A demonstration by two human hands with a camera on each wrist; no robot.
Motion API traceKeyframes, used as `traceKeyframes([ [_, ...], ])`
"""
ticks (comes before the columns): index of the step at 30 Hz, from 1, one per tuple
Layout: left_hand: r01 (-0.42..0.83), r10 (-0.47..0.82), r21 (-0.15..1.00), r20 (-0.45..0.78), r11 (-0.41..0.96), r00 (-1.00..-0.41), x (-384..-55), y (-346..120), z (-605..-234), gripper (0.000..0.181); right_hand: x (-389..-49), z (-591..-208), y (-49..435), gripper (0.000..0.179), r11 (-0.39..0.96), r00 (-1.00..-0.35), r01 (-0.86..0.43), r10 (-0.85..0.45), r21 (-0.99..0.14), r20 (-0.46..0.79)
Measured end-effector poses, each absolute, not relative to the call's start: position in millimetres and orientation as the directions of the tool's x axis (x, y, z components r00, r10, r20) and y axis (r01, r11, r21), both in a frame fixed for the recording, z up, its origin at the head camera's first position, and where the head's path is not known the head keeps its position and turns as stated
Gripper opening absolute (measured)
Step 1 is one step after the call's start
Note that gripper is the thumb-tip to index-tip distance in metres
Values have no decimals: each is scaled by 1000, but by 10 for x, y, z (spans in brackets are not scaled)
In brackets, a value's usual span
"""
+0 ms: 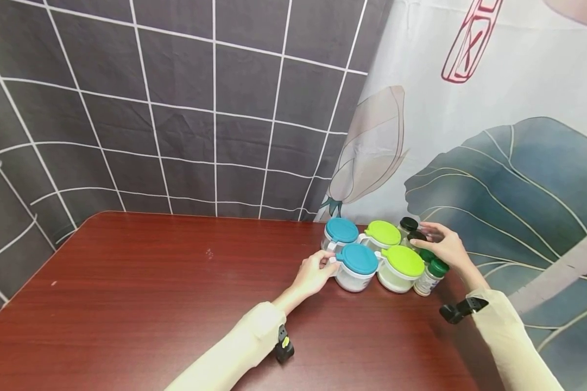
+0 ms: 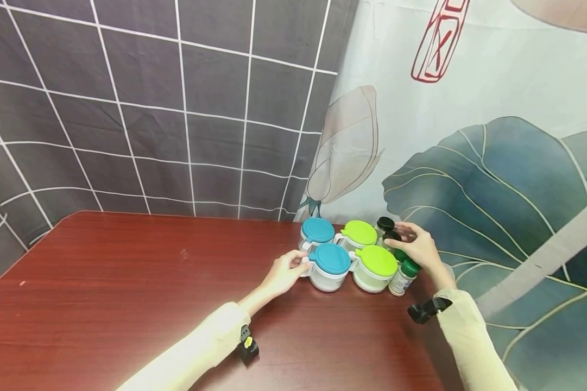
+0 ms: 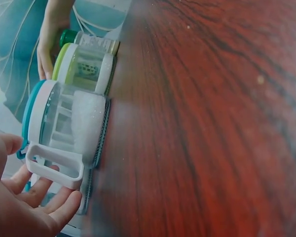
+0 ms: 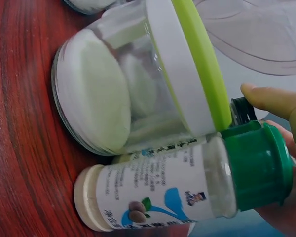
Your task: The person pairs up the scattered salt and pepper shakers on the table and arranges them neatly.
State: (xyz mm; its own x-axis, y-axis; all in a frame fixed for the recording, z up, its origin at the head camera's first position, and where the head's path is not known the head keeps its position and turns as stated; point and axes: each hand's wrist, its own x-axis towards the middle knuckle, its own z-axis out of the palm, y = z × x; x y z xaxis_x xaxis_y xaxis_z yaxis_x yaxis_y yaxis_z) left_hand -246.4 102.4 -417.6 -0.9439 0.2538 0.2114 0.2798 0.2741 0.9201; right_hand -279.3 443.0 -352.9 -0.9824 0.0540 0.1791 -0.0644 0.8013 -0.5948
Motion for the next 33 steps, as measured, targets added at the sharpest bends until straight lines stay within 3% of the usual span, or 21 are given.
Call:
traceKeyframes([
  [33, 269, 241, 910, 197, 316, -950, -2477, 1021, -4227, 24, -2875, -3494, 4437, 67, 814, -994, 0, 65, -580, 92],
])
